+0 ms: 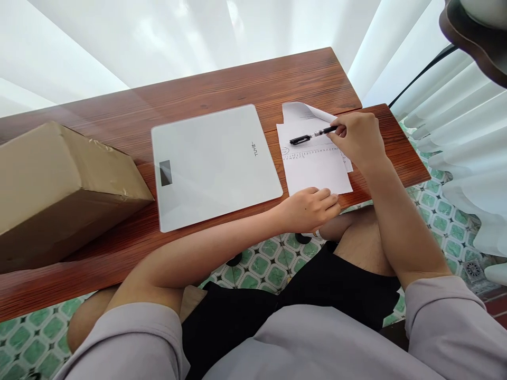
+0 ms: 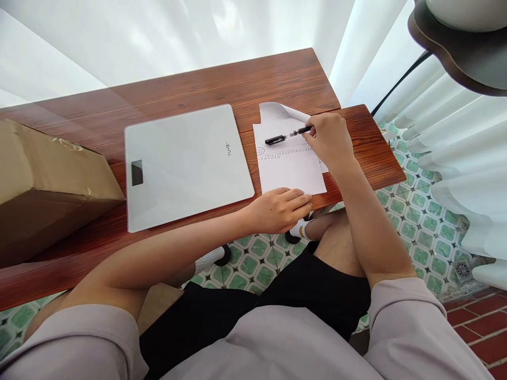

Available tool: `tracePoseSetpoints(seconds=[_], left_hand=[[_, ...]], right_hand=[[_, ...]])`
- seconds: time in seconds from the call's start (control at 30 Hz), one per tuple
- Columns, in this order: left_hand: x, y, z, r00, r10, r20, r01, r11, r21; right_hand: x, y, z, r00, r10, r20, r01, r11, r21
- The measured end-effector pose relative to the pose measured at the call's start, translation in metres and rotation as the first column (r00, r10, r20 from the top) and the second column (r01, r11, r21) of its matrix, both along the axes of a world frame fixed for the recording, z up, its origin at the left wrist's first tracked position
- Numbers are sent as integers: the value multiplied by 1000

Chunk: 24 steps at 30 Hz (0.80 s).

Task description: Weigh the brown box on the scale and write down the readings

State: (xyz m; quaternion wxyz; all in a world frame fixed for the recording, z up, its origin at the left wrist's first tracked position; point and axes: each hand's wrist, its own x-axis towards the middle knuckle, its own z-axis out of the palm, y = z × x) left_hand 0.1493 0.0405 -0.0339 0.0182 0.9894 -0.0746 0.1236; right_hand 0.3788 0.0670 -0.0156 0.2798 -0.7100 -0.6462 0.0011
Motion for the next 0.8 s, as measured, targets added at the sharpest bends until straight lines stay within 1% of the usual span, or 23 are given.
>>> tracePoseSetpoints(seconds=[0.1,0.23,0.43,0.5,0.6,0.67,0.73,0.8], left_hand=[[0,0,1,1000,0,-10,1,1000,17],[0,0,1,1000,6,-27,-5,999,34],[-1,0,0,1000,4,-3,-4,999,43],[-1,1,-1,1000,-3,23,1,998,58],[0,1,-3,997,-21,73,13,993,120],[1,1,-5,994,-36,104,16,982,186],[1,0,-6,987,-61,147,19,962,273],[0,-2,-5,973,-106,206,26,935,355]], right_hand=[[0,5,-4,1000,-17,-13,16,996,-86],[-1,9,-7,999,-35,-39,29,988,-149],[2,12,-10,1000,-23,2,23,984,-176],[-2,11,-6,1000,-10,2,10,988,-153],[-17,9,7,997,-39,60,42,998,-46],[-30,8,17,990,-111,85,110,994,15],[-42,8,24,988,-140,58,136,989,62],[-49,10,27,988,-150,38,147,986,78]])
